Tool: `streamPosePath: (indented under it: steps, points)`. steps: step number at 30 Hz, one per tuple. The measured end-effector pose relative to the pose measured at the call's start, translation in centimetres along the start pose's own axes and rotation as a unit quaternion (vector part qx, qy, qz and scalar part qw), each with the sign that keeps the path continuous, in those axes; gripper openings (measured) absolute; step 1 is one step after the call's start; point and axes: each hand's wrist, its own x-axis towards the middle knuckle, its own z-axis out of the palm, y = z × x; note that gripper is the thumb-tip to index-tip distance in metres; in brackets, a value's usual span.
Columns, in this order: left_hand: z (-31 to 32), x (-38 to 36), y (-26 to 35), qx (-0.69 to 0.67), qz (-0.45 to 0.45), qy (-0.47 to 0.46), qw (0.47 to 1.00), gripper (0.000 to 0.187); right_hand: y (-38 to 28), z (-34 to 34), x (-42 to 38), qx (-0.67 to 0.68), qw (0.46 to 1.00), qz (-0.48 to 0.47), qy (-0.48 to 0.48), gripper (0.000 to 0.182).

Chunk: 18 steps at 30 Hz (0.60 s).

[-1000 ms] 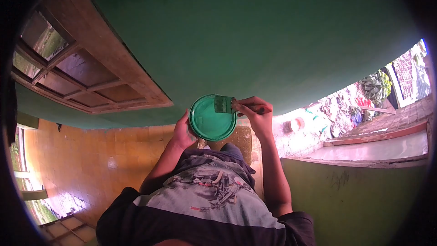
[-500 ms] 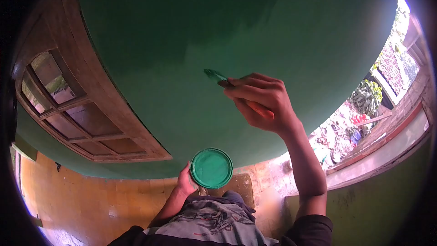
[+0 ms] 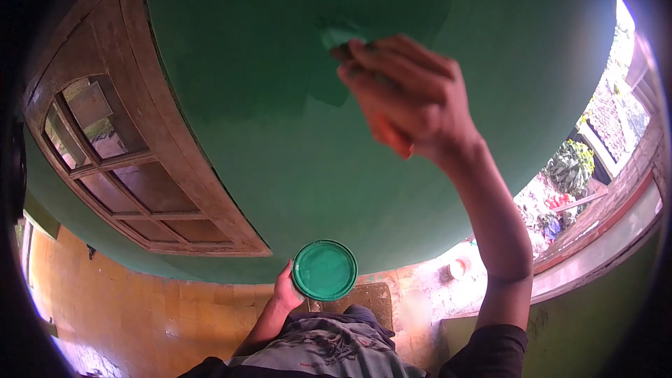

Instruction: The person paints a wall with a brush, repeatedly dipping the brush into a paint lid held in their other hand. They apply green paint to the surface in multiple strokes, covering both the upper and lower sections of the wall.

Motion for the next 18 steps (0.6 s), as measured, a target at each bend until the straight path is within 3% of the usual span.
streamPosePath:
  steps: [1, 3, 6, 7, 9, 10, 14, 18]
  points:
    - [0.0, 0.0, 0.1, -0.001, 0.000, -0.001, 1.000, 0.059, -0.9, 0.2, -0.4, 0.000, 1.000, -0.002, 0.000, 0.023]
    - [-0.1, -0.2, 0.1, 0.009, 0.001, 0.006, 1.000, 0.060, -3.8, 1.0, -1.6, 0.040, 0.990, 0.021, -0.134, 0.027]
    - [-0.2, -0.4, 0.3, 0.020, 0.008, 0.003, 1.000, 0.060, -6.0, 2.8, -4.2, 0.105, 0.980, -0.036, -0.167, 0.031]
    - [0.0, -0.5, 0.5, 0.022, 0.008, 0.002, 1.000, 0.060, -6.1, 2.5, -4.2, 0.103, 0.980, -0.036, -0.166, 0.031]
    - [0.5, -1.0, 0.7, 0.007, -0.002, 0.017, 1.000, 0.057, -6.4, 1.6, -3.8, 0.236, 0.955, 0.087, -0.154, 0.029]
    - [0.3, -0.9, 0.7, 0.008, -0.003, 0.016, 1.000, 0.057, -6.2, 1.6, -3.7, 0.235, 0.955, 0.088, -0.155, 0.029]
    - [-0.6, -0.5, 0.5, 0.040, 0.009, 0.010, 0.999, 0.060, -4.0, 1.5, -3.2, 0.167, 0.969, 0.101, -0.149, 0.031]
    - [-0.6, -0.8, 0.7, 0.029, 0.004, -0.004, 1.000, 0.060, -2.0, 0.0, -1.7, 0.058, 0.994, 0.077, -0.052, 0.031]
